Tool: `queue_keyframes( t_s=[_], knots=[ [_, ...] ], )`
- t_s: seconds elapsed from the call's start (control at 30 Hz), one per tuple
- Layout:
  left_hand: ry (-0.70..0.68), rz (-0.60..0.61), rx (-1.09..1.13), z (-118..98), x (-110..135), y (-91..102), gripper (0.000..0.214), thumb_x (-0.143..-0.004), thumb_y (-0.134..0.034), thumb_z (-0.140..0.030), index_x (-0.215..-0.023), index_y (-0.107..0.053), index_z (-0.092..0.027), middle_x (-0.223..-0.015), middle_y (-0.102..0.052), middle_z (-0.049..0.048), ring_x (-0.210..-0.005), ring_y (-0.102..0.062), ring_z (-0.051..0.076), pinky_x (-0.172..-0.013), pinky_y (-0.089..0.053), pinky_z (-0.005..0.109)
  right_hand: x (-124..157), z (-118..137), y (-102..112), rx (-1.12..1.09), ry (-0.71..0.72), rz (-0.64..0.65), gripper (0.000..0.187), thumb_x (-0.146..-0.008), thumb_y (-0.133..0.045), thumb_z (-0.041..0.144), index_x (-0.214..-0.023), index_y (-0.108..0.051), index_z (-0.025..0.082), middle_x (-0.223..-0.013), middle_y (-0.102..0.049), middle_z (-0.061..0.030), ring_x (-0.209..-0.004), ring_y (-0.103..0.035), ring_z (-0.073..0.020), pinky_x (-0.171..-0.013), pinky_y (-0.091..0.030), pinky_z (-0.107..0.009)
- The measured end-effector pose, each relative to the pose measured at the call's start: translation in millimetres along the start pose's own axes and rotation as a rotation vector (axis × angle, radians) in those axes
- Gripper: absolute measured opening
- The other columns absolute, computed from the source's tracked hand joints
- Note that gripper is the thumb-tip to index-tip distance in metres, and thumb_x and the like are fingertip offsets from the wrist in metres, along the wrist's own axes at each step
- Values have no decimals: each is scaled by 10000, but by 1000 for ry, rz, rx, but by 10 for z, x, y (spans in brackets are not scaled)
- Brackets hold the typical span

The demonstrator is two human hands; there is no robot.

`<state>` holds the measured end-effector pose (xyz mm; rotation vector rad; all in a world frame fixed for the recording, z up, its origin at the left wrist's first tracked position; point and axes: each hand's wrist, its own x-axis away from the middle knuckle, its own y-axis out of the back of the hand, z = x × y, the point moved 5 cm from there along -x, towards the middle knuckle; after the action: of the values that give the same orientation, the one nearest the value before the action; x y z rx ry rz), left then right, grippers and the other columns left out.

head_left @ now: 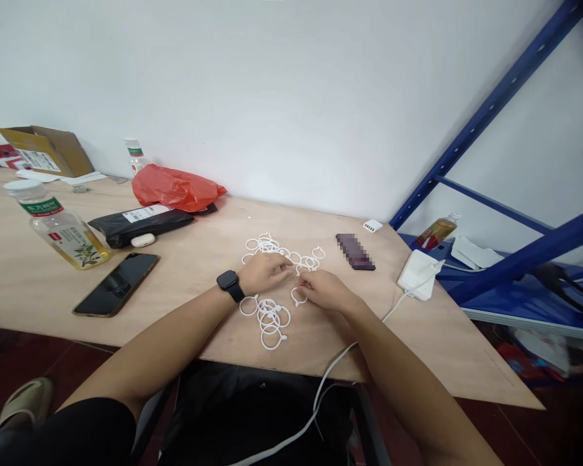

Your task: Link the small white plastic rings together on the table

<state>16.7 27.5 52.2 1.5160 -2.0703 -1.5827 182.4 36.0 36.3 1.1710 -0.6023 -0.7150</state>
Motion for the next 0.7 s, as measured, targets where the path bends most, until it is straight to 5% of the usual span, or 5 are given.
queue_keyframes(
  t_s=[0.13, 0.3, 0.57, 0.7],
  knots=[
    [-217, 66, 102, -177, 31, -64, 265, -881, -532, -199, -1112, -662, -206, -1112, -649, 73, -1008, -620, 171, -884, -504, 301, -20, -23, 36, 15, -86, -98, 169, -899, -526, 303, -838, -643, 198, -833, -702, -46, -720, -591, -163, -588, -297, -244],
    [-255, 77, 156, -189, 36, -113, 240, -878, -569, -190, -1093, -671, -222, -1131, -646, 70, -1025, -621, 173, -899, -504, 307, -51, -63, 67, -107, -132, -239, 173, -888, -513, 253, -790, -646, 199, -808, -704, -30, -717, -596, -154, -594, -321, -240],
    [-9, -99, 121, -61, 7, -36, 239, -872, -660, -375, -1022, -692, -192, -778, -690, 10, -685, -619, 116, -664, -466, 225, 22, -53, 227, -285, -5, -592, 155, -877, -571, 259, -979, -674, 204, -931, -709, -45, -778, -624, -166, -700, -442, -270],
    [52, -168, 186, -29, 19, -16, 261, -849, -677, -421, -904, -684, -166, -709, -655, -8, -567, -549, 78, -561, -419, 189, 24, 38, 200, -299, 171, -539, 206, -894, -566, 257, -1060, -674, 203, -971, -705, -58, -751, -623, -161, -719, -462, -286]
  ],
)
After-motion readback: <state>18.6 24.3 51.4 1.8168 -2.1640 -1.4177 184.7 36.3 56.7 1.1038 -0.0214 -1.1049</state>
